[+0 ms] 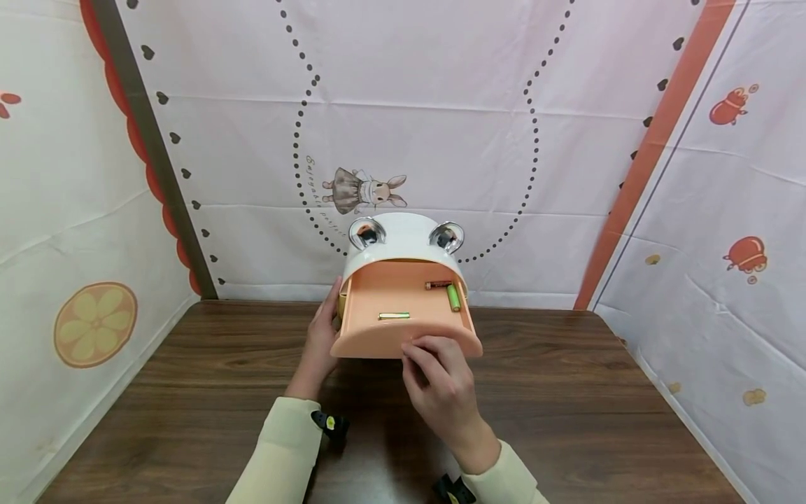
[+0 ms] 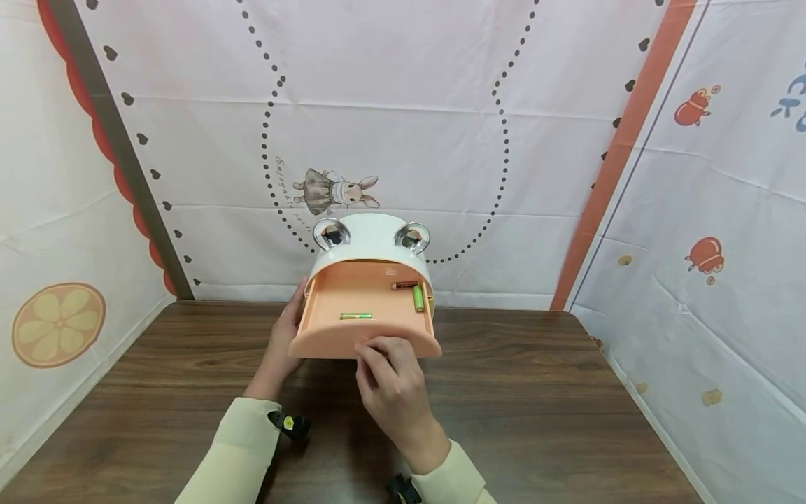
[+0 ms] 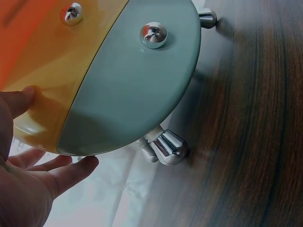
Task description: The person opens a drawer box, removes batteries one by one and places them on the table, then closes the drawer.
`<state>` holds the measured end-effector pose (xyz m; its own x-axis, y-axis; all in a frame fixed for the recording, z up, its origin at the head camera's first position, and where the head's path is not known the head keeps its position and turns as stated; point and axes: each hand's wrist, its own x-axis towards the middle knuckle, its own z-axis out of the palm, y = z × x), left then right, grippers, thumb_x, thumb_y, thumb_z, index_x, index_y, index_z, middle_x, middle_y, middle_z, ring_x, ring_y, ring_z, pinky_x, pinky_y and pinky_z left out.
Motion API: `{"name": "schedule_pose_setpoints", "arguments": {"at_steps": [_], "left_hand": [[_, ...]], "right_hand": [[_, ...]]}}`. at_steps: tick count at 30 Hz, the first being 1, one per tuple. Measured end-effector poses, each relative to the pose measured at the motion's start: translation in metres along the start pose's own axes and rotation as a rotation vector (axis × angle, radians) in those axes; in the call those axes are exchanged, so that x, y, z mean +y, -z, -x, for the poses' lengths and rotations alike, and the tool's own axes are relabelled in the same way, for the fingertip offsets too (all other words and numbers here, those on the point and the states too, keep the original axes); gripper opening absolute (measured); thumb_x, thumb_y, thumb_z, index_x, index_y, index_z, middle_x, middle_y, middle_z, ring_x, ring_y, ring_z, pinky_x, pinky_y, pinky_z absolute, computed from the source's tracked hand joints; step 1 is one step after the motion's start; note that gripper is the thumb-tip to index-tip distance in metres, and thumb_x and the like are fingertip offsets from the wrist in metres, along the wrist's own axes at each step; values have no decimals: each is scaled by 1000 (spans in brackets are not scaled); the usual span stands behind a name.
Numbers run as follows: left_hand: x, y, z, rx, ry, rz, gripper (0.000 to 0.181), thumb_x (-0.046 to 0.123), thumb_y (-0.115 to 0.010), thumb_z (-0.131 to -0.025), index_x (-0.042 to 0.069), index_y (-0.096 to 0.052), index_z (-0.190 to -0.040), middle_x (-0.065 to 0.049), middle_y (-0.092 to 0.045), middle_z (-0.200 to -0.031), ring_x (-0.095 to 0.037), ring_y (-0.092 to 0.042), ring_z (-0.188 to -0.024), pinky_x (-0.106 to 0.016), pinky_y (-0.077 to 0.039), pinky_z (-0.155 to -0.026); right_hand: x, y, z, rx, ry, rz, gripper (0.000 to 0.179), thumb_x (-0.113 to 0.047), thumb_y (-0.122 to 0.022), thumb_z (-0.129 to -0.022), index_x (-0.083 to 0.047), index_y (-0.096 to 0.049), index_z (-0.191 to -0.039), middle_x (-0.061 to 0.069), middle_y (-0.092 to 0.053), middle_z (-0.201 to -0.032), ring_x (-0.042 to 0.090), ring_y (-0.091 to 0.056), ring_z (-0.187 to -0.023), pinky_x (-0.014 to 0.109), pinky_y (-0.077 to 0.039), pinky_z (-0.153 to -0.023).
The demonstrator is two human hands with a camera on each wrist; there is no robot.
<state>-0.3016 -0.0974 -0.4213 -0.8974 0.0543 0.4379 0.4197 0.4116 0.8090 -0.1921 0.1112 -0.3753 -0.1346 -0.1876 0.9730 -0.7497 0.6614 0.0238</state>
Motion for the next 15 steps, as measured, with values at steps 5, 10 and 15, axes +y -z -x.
{"name": "schedule_pose_setpoints", "arguments": {"at_steps": [5, 10, 15], "left_hand": [[-1, -1, -1, 3, 12, -3, 83, 15, -63, -94, 47, -14, -153, -9, -27, -158, -35, -38, -139, -57, -38, -107], [-2, -1, -2, 1, 23, 1, 83, 16, -63, -94, 50, -14, -151, -8, -27, -158, -34, -39, -139, -58, -37, -107], [-2, 0, 0, -3, 16, 6, 86, 13, -65, -92, 47, -14, -152, -9, -27, -158, -35, -39, -139, -58, -38, -107]], "right_hand": [[-2, 1, 1, -13, 3, -5, 13, -10, -65, -88, -5, -75, -95, 9, -64, -95, 22, -60, -88, 31, -52, -76], [-2, 2, -1, -6, 14, -16, 12, -10, -65, -88, -5, -75, -94, 9, -65, -94, 22, -61, -86, 31, -52, -75], [-3, 2, -3, 7, 35, -24, 11, -9, -66, -87, -5, -75, -91, 9, -66, -92, 23, -62, -85, 30, -52, -75]]}}
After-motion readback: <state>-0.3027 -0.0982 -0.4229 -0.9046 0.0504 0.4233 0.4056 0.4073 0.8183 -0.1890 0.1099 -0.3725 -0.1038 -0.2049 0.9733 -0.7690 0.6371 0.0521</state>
